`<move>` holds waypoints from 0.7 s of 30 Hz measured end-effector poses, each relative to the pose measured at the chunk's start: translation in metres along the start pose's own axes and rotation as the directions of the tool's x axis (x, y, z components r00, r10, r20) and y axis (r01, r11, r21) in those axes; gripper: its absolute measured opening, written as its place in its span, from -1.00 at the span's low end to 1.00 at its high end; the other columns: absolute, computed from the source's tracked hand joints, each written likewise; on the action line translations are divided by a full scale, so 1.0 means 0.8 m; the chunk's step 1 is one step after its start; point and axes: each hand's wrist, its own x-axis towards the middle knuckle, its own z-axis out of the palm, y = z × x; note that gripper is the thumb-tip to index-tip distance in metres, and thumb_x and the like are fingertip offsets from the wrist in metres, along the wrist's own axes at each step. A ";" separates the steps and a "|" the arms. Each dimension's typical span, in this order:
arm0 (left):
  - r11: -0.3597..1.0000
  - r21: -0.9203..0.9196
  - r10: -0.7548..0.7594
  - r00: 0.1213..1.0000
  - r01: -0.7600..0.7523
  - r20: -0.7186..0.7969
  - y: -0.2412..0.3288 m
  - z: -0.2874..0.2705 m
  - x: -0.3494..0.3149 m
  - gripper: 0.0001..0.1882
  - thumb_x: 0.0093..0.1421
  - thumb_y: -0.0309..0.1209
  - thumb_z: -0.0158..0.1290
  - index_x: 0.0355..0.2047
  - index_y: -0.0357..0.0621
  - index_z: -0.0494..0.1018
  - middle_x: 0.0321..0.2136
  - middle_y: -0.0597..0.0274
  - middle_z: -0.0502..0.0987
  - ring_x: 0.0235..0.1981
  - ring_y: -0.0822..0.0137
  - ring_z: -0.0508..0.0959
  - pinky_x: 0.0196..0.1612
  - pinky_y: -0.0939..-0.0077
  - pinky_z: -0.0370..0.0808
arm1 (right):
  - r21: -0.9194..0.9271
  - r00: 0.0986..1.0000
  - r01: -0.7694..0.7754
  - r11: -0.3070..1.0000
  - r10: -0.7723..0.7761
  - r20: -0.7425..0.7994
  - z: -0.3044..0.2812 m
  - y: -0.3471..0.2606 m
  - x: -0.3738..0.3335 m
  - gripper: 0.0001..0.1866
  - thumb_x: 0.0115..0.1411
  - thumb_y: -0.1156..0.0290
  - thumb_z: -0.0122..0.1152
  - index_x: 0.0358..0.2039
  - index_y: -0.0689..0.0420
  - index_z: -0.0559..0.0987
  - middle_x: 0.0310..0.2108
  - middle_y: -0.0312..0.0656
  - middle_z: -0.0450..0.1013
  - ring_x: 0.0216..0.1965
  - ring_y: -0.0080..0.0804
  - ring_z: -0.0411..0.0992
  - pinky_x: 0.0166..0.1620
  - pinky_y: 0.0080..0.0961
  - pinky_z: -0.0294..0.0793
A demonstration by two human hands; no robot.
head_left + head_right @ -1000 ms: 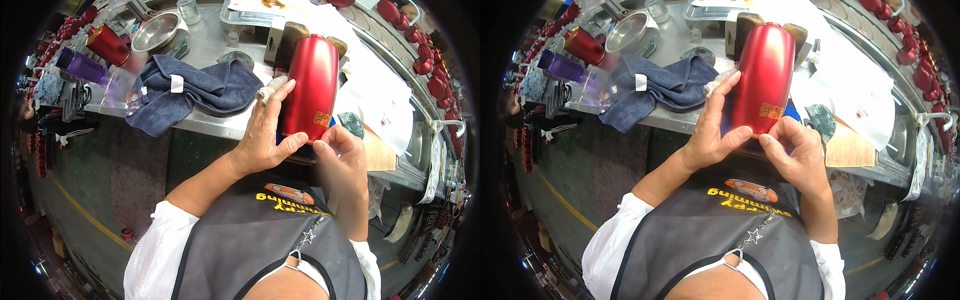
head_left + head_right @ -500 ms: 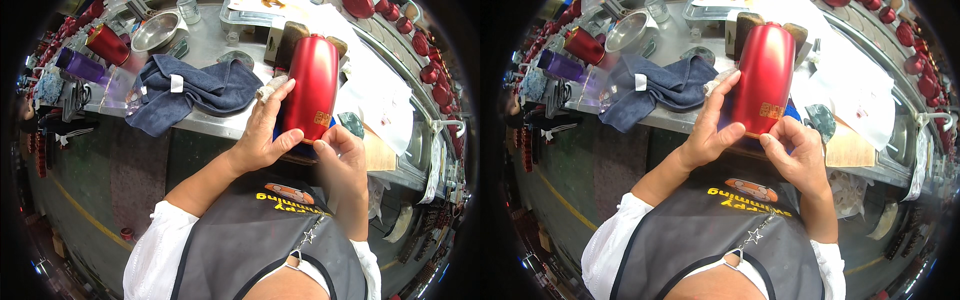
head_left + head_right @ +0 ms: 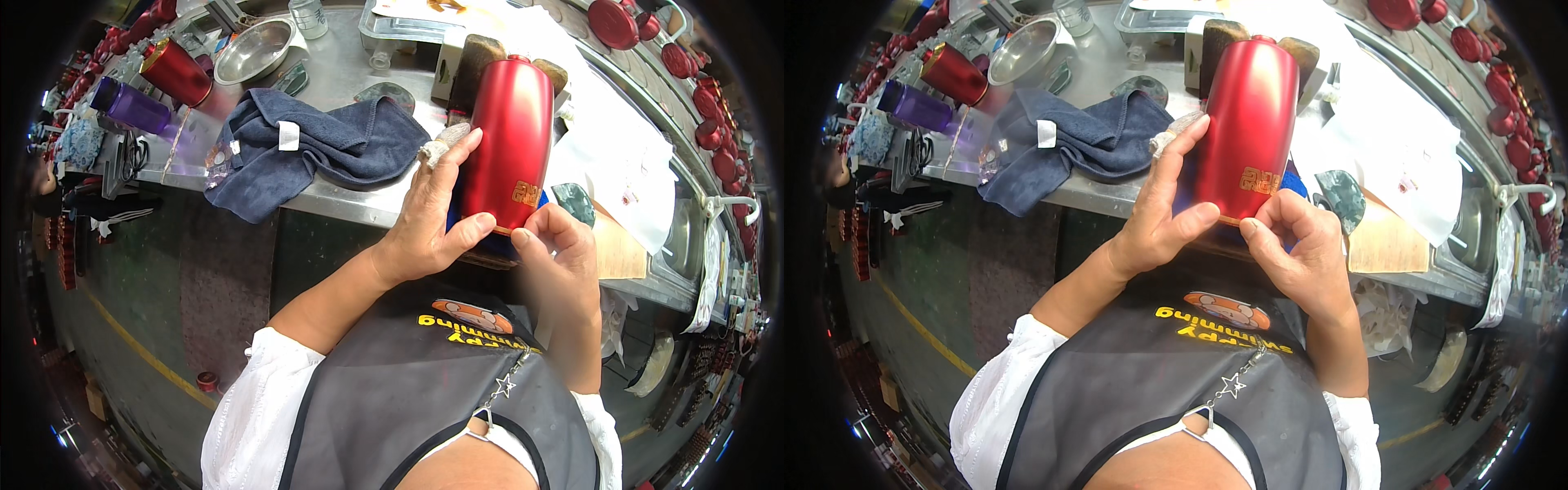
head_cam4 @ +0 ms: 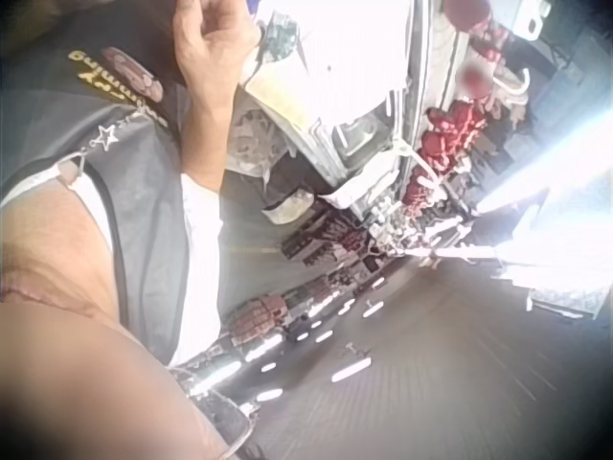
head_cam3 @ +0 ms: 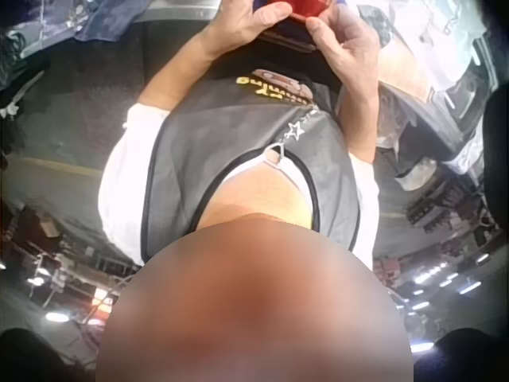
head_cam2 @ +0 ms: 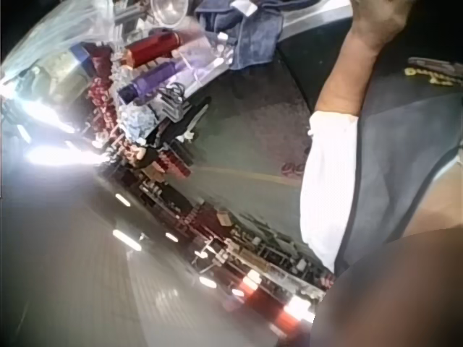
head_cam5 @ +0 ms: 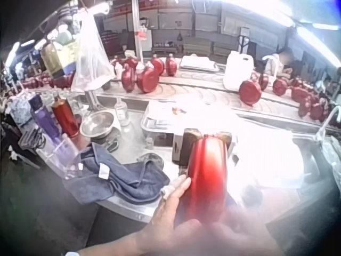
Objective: The person applies gold decorative tape to the bottom edge of red cylindrical objects, trims the excess with scissors, and places the finished items on a nearby tray. The person repeats this process for multiple cylinders.
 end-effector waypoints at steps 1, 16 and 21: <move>1.000 -0.015 -0.001 1.000 0.001 -0.001 0.000 0.000 0.000 -0.05 0.22 -0.12 0.23 0.43 -0.36 0.04 0.31 -0.28 0.21 0.33 -0.18 0.24 0.39 0.05 0.12 | -0.004 1.000 0.001 1.000 -0.001 0.000 0.000 -0.001 0.000 -0.78 0.23 0.54 0.32 -0.49 0.22 0.46 -0.63 -0.43 0.38 -0.58 -0.77 0.27 -0.50 -0.69 0.25; 0.998 0.056 0.030 0.999 -0.029 -0.014 0.002 0.002 0.001 -0.04 0.21 -0.12 0.23 0.43 -0.37 0.04 0.31 -0.31 0.19 0.34 -0.22 0.20 0.41 0.01 0.08 | -0.035 1.000 -0.016 0.999 0.016 0.003 0.001 -0.010 0.001 -0.79 0.23 0.56 0.31 -0.48 0.23 0.45 -0.61 -0.43 0.39 -0.56 -0.78 0.28 -0.49 -0.71 0.26; 0.996 0.082 0.018 1.000 -0.019 0.012 0.004 0.000 0.001 0.01 0.16 -0.11 0.25 0.44 -0.36 0.00 0.33 -0.34 0.14 0.36 -0.25 0.17 0.42 -0.02 0.05 | -0.037 1.000 -0.015 0.999 0.015 -0.004 0.001 -0.010 0.002 -0.80 0.23 0.56 0.31 -0.49 0.23 0.46 -0.62 -0.43 0.39 -0.56 -0.78 0.27 -0.50 -0.71 0.25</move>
